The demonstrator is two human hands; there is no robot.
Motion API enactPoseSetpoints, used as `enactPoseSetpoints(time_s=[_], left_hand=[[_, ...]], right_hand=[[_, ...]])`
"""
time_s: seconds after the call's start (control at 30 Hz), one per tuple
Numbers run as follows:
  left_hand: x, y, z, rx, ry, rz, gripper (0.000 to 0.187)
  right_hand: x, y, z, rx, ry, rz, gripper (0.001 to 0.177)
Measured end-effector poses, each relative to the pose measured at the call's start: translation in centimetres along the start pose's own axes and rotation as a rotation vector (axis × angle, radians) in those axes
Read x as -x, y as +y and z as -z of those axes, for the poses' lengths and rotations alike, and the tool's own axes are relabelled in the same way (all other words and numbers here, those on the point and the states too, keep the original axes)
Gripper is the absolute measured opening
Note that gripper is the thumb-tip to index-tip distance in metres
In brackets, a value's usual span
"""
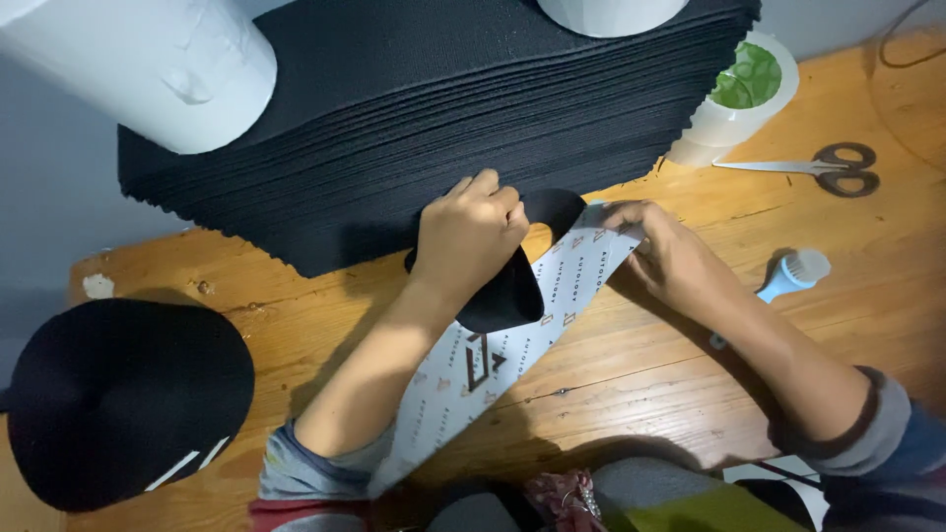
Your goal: The person unrolls a black fabric strip from a large stack, aligns it on a wooden table, and uses scissors to cut a section. They handle rolls of white material and a black cap while preparing the workspace.
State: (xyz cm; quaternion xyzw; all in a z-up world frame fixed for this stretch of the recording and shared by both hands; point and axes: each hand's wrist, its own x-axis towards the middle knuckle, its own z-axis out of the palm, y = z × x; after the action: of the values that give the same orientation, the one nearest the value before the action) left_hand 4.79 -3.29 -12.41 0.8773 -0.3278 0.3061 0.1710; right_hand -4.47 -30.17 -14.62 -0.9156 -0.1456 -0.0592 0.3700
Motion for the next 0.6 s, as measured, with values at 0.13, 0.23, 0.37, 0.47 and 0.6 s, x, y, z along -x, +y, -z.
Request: enactPoseSetpoints(time_s=[0.13,0.23,0.37,0.47,0.6], left_hand=[[-0.6,0.4,1.9,0.057,-0.085,0.07,0.019],[-1.1,0.4,2.6,0.087,-0.12,0.102,0.019],[-0.8,0.7,2.3,0.05,-0.087,0.075,0.02],[-1.0,1.4,2.1,0.024,-0.086,0.058,0.021],[-1.3,2.0,2.1,-0.05,-0.091,0.018,0.017]], right_hand=[[-0.4,-1.1,1.2,-0.068,0.0,0.076,0.035],[0.1,0.9,0.8,-0.053,0.023,0.224,0.027],[-0.4,-2.2,1.2,-0.069,-0.008,0.354,0.017],[-0.5,-4.0,1.4,-0.098,-0.022,0.374,0.019],[-0.6,-5.7,1.7,-0.089,-0.059,0.368,0.03]])
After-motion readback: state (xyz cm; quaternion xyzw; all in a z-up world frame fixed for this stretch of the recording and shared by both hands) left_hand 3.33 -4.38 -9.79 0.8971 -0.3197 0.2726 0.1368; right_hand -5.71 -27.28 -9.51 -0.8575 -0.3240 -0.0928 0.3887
